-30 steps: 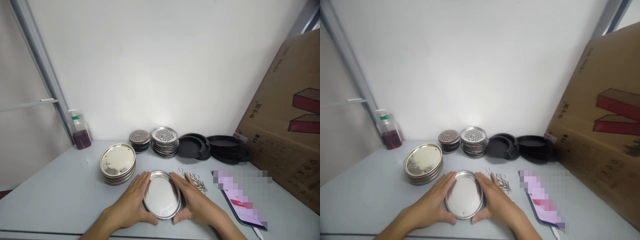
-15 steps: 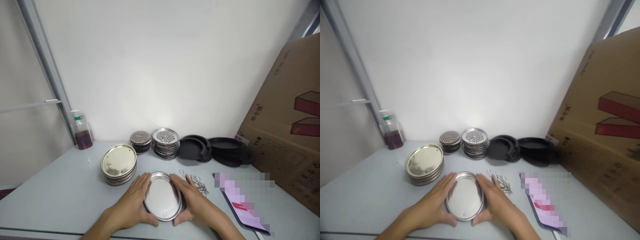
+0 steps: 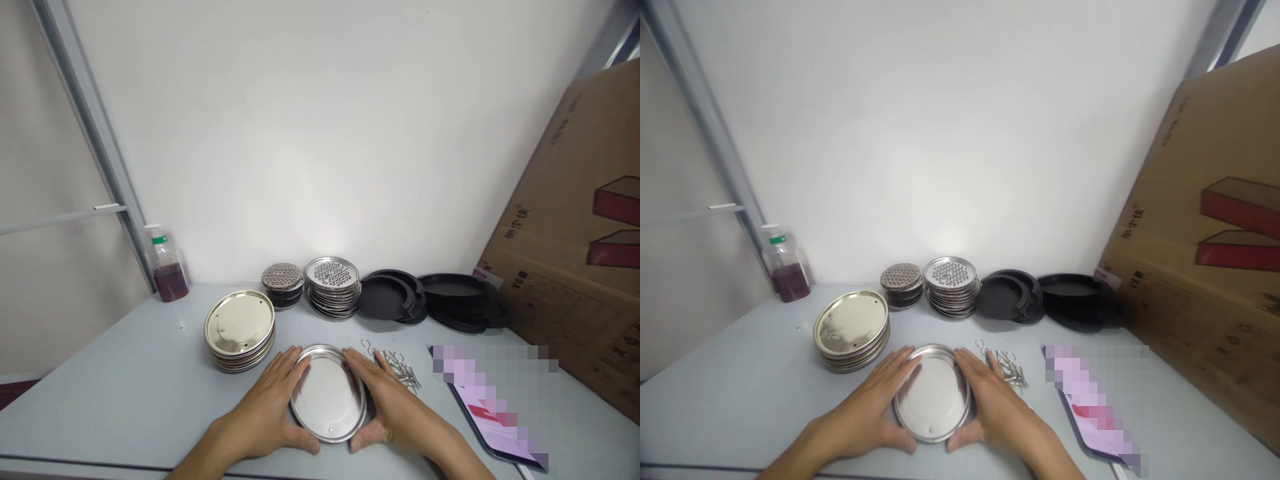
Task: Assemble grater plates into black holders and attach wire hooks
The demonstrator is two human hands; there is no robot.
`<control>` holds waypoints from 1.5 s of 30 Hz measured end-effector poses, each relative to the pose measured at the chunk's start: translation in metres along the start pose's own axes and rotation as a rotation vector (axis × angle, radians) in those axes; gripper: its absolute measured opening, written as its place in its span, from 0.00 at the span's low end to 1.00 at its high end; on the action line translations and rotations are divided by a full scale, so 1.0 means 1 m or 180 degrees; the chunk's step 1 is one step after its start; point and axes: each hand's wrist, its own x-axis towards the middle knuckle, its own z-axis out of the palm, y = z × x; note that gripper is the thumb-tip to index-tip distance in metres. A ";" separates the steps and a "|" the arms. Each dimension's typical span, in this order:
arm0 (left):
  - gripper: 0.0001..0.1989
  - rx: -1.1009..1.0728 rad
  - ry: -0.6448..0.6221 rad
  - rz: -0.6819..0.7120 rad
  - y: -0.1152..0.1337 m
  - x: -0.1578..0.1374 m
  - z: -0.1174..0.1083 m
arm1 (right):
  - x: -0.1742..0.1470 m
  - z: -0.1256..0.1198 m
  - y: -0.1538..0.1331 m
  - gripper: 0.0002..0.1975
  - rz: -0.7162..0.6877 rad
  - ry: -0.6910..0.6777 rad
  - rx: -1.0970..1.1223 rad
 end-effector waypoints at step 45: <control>0.08 0.1360 0.2096 -0.0271 -0.013 0.118 -0.132 | -0.006 0.004 0.005 0.60 0.0237 0.0054 0.0226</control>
